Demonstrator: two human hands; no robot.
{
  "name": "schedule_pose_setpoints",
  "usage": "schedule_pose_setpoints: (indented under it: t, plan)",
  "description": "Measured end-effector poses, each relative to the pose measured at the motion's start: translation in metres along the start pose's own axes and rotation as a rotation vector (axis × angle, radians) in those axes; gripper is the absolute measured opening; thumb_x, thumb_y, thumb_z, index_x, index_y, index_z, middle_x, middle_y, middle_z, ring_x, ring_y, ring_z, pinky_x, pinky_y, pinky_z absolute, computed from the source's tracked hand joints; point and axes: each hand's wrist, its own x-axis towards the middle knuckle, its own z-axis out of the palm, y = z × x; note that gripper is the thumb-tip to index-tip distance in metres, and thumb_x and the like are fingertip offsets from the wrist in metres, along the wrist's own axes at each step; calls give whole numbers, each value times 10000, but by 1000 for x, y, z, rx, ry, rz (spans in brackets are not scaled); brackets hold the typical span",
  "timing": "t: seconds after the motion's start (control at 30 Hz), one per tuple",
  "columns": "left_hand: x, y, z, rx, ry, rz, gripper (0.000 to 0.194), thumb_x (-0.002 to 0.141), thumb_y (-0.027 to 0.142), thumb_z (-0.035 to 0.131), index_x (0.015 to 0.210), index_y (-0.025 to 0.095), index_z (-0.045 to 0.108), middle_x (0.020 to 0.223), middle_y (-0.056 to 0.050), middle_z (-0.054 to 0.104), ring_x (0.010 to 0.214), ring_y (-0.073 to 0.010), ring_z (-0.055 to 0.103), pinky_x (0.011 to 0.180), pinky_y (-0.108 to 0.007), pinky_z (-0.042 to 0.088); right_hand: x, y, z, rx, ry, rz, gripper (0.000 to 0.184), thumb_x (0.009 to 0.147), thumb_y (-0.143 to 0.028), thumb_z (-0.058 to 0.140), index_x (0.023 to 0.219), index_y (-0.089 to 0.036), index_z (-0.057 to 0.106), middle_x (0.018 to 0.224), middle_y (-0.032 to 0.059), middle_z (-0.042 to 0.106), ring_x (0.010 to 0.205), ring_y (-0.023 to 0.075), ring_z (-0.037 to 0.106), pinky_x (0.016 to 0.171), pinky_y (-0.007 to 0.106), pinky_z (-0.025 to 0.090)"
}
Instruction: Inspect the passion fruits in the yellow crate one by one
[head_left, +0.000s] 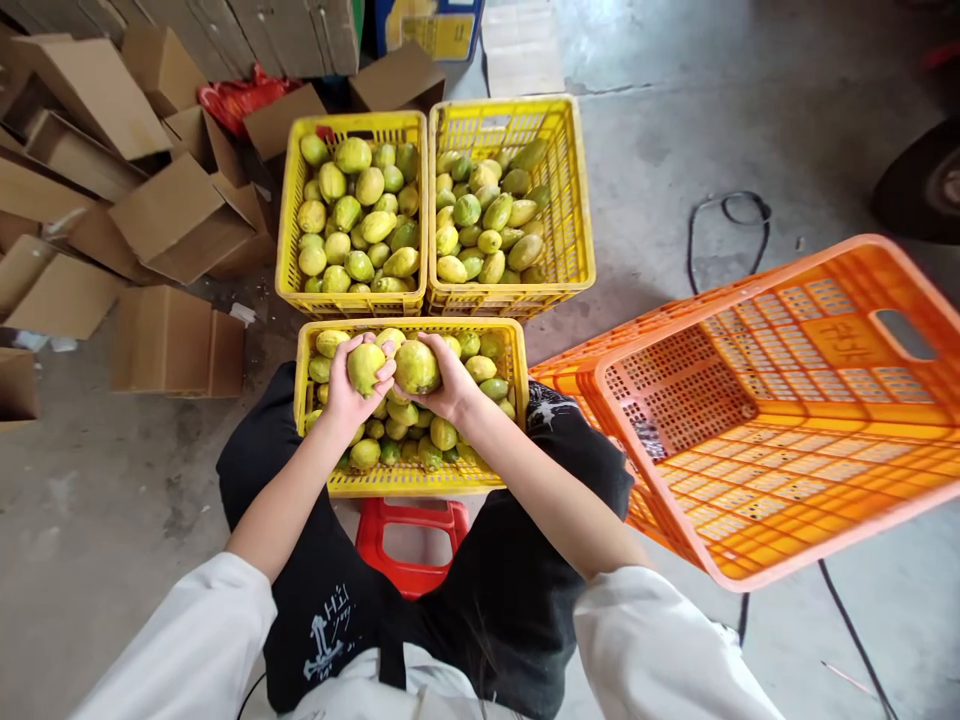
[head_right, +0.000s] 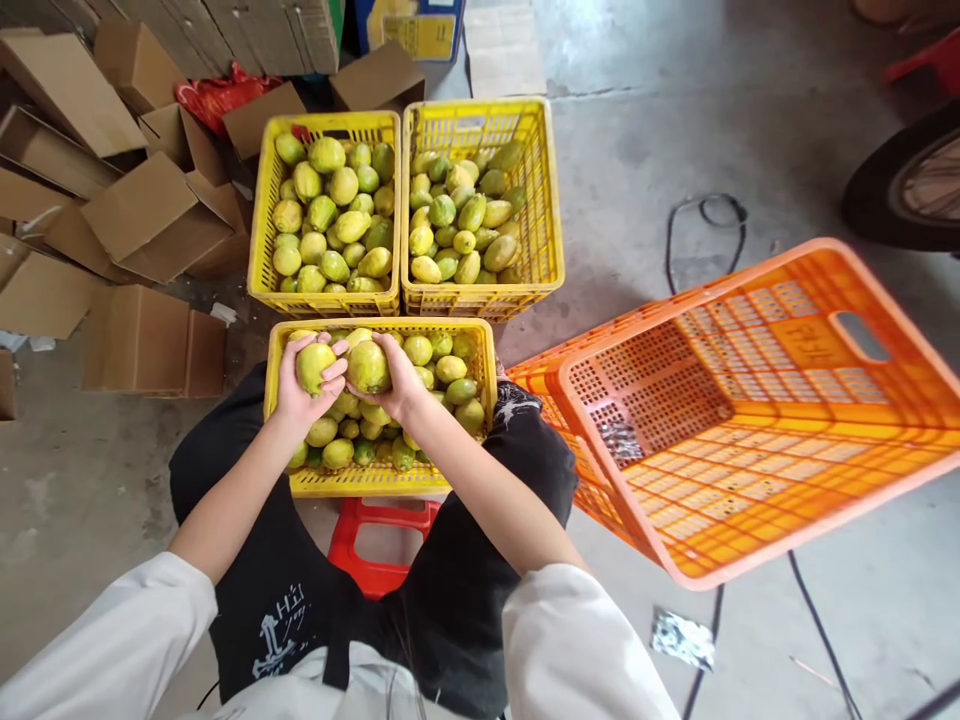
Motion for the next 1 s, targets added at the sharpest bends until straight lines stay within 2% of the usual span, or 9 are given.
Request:
schedule_pose_setpoints:
  t: [0.23,0.33,0.4,0.5,0.57,0.63,0.77,0.9,1.0]
  plan:
    - [6,-2,-5,-41,-31,10,198,969,309,494,801,207,521,760,9,545,475,-56,485,376,-133,372,0,2,0,27,-31,-83,192,900,-444,671,948,-267,614,833,12,692,807,223,695,653,378,651]
    - [5,0,-7,-30,-52,39,226,976,369,517,834,198,551,770,10,550,495,-51,498,395,-126,388,4,-1,3,-42,-72,-134,202,829,-382,754,921,-259,622,852,14,703,821,220,697,691,380,657]
    - [3,5,-7,8,-70,69,275,960,453,546,883,193,592,812,-14,598,552,-74,555,437,-147,446,6,-4,3,-51,-71,-137,169,817,-343,743,896,-252,626,834,18,709,813,219,694,728,386,651]
    - [0,15,-8,86,-111,119,354,935,491,551,1085,189,658,977,-85,701,793,-178,701,644,-270,604,6,-12,2,-27,-77,-111,155,846,-381,660,893,-234,647,778,14,702,787,214,690,760,378,631]
    - [0,22,-10,151,-141,129,406,920,428,583,1242,190,644,1097,-115,729,979,-250,733,822,-381,630,4,-18,0,-4,-148,-118,218,851,-425,622,903,-219,667,773,15,700,791,209,686,773,354,614]
    - [2,25,-14,219,-169,116,458,906,374,631,1325,189,613,1151,-126,736,1037,-276,737,889,-421,619,3,-23,-2,6,-239,-148,268,835,-473,619,893,-216,671,781,25,706,837,228,690,780,354,603]
    - [11,23,-21,309,-206,116,508,862,413,756,1298,197,611,1057,-99,749,859,-221,754,760,-326,627,6,-28,-5,-35,-255,-213,319,784,-560,646,852,-248,643,756,36,703,910,290,696,749,400,596]
    - [18,21,-23,397,-204,112,466,800,487,820,1127,210,637,906,-34,721,710,-171,718,667,-292,627,8,-27,-4,-106,-215,-360,283,787,-505,667,923,-257,652,818,17,709,884,257,683,729,366,568]
    - [19,21,-19,441,-208,105,473,772,507,834,1094,225,631,905,-19,701,656,-159,695,570,-271,597,4,-24,-3,-155,-183,-388,324,786,-543,713,916,-257,630,793,21,695,863,252,672,720,365,546]
